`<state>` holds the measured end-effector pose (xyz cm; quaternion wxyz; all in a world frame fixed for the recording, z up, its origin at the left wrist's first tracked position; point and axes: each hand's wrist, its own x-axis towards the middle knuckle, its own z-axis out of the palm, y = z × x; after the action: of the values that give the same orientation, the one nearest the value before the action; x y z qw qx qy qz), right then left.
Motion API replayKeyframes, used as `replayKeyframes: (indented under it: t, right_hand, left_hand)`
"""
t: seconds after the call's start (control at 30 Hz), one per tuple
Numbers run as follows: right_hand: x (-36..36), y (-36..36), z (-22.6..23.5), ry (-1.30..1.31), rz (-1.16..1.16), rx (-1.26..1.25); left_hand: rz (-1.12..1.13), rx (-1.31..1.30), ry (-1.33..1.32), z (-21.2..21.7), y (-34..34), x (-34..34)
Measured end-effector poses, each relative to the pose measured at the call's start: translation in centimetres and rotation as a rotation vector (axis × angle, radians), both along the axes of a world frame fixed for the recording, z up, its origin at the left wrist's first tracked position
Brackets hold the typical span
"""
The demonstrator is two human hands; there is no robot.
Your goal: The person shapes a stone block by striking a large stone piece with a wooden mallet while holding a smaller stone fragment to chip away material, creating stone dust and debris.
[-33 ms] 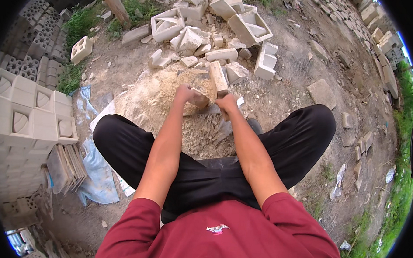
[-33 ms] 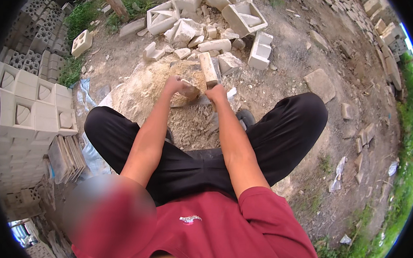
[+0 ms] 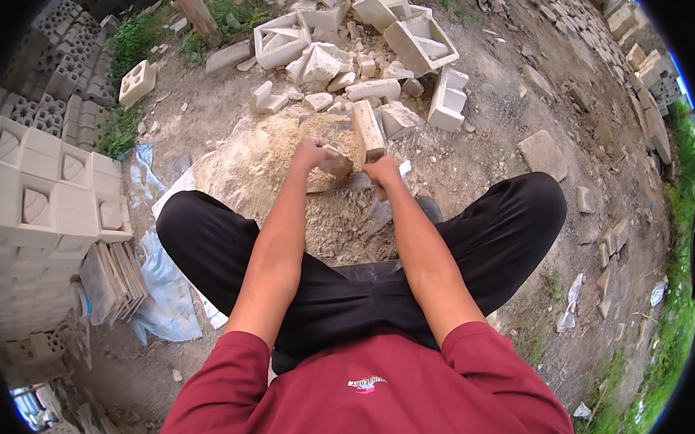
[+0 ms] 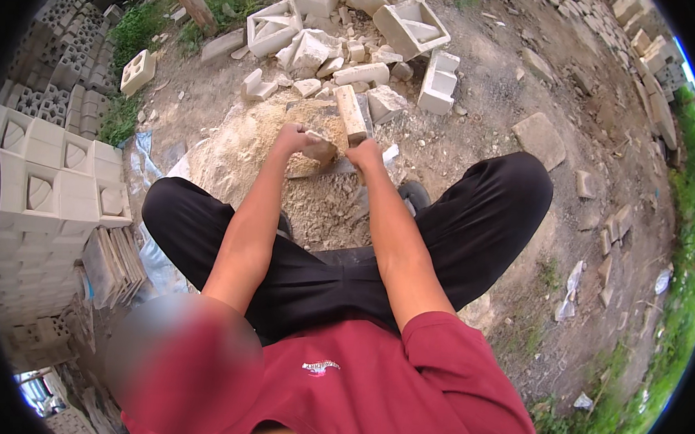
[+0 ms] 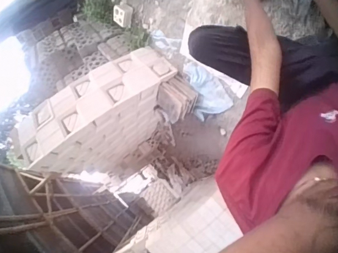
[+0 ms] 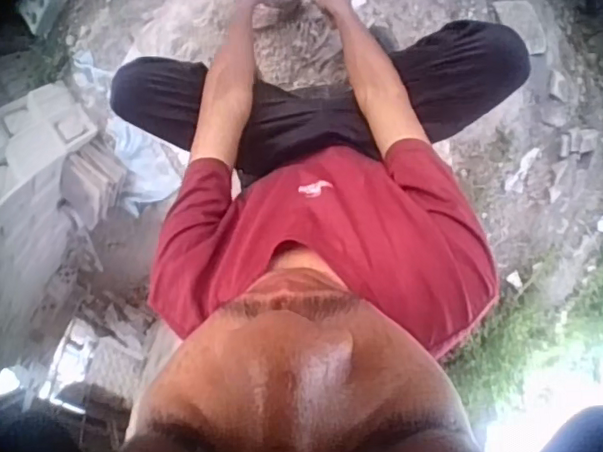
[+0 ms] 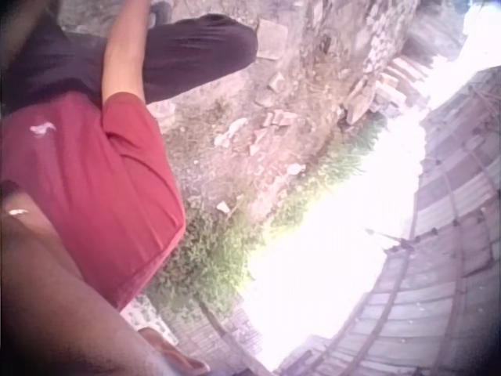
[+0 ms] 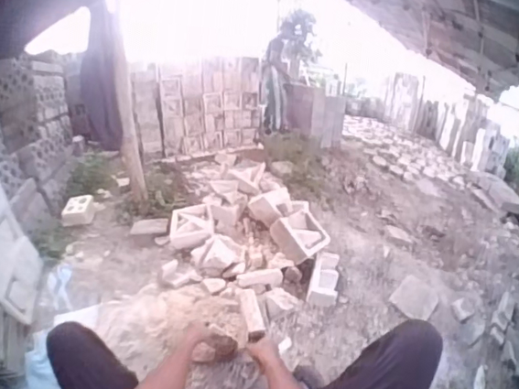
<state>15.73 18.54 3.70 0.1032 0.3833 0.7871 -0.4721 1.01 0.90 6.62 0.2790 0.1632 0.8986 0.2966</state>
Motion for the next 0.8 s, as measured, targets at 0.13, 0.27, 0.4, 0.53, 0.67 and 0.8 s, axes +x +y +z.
replayKeyframes:
  t: [0.13, 0.27, 0.4, 0.53, 0.67, 0.8]
  right_hand:
    - [1.8, 2.1, -1.9, 0.007, -0.036, 0.142]
    - [2.5, 1.8, -3.0, 0.182, -0.172, 0.244]
    - [1.9, -5.7, 1.1, 0.045, -0.103, 0.116]
    - [1.8, -10.2, 3.9, 0.063, 0.245, -0.008]
    - [1.2, -8.5, 2.5, 0.129, 0.065, -0.087]
    - [1.3, -1.9, 3.1, 0.123, -0.138, 0.050]
  left_hand:
    - [0.018, 0.179, 0.209, 0.6, 2.9, 2.5]
    - [0.296, 0.291, 0.359, 2.6, 4.2, 2.0]
    - [0.720, 0.413, 0.499, 3.2, 0.7, 0.1]
    - [1.089, 0.523, 0.546, 4.2, -0.9, -1.3]
    - [1.119, 0.592, 0.460, 3.8, 0.0, -1.0]
    - [0.963, 0.605, 0.286, 0.7, -1.5, 0.5]
